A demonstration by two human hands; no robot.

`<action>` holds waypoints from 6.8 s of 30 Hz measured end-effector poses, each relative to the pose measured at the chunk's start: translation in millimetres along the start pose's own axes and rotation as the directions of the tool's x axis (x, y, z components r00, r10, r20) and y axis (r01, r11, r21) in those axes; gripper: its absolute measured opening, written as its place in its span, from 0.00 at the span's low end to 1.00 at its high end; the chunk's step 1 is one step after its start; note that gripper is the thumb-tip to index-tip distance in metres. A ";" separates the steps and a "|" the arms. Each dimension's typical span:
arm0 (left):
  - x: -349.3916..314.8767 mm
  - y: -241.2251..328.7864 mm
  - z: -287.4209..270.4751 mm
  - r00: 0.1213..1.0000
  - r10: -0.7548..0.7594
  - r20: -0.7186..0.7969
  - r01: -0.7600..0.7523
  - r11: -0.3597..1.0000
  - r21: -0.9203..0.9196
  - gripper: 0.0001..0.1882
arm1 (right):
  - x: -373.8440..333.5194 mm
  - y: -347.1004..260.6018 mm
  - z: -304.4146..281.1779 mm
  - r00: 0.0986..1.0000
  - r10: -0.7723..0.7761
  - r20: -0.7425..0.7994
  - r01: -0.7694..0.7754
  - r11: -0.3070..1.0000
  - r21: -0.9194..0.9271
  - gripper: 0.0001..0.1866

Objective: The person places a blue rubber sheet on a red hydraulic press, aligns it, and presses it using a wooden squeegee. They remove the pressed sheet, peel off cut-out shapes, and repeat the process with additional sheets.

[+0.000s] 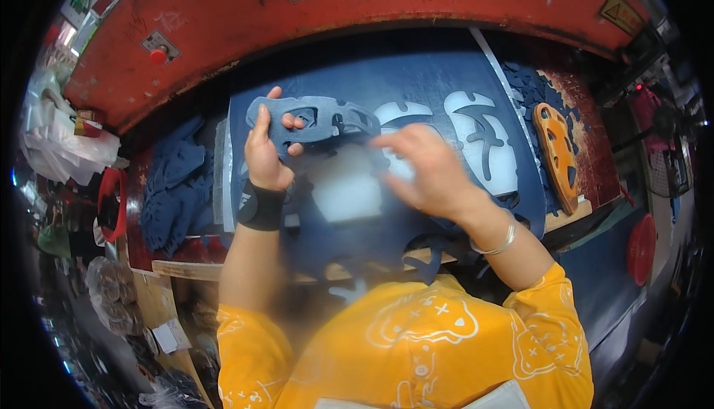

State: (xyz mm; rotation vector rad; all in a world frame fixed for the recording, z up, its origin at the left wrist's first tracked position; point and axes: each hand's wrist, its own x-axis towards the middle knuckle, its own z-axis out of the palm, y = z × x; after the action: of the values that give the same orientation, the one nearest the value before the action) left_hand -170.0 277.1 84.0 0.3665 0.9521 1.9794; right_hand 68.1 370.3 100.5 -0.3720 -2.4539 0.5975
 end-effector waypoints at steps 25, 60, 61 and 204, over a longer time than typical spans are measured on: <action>-110.3 47.1 -63.6 0.669 -0.572 0.474 -0.673 -0.196 0.714 0.44 | 1.0 22.0 73.3 0.980 -0.090 0.178 0.060 0.984 0.170 0.07; -24.1 91.0 -49.7 0.954 0.087 0.286 -0.235 0.810 0.538 0.26 | 100.6 -51.9 125.0 0.995 -0.003 0.104 -0.080 0.628 0.774 0.08; -17.2 101.0 -50.1 0.956 0.178 0.232 -0.273 0.827 0.491 0.22 | 95.7 -46.9 122.5 0.989 0.036 0.144 -0.123 0.742 0.659 0.08; -34.8 27.5 -159.2 0.785 0.188 0.590 -0.565 -0.173 0.807 0.26 | 134.9 22.1 110.3 0.863 0.400 0.308 -0.216 0.844 -0.491 0.44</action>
State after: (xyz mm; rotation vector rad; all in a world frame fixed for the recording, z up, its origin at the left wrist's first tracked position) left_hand -258.0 163.3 2.6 1.9832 2.2194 1.0894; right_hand -101.8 404.9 72.5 -0.9383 -2.9539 0.2436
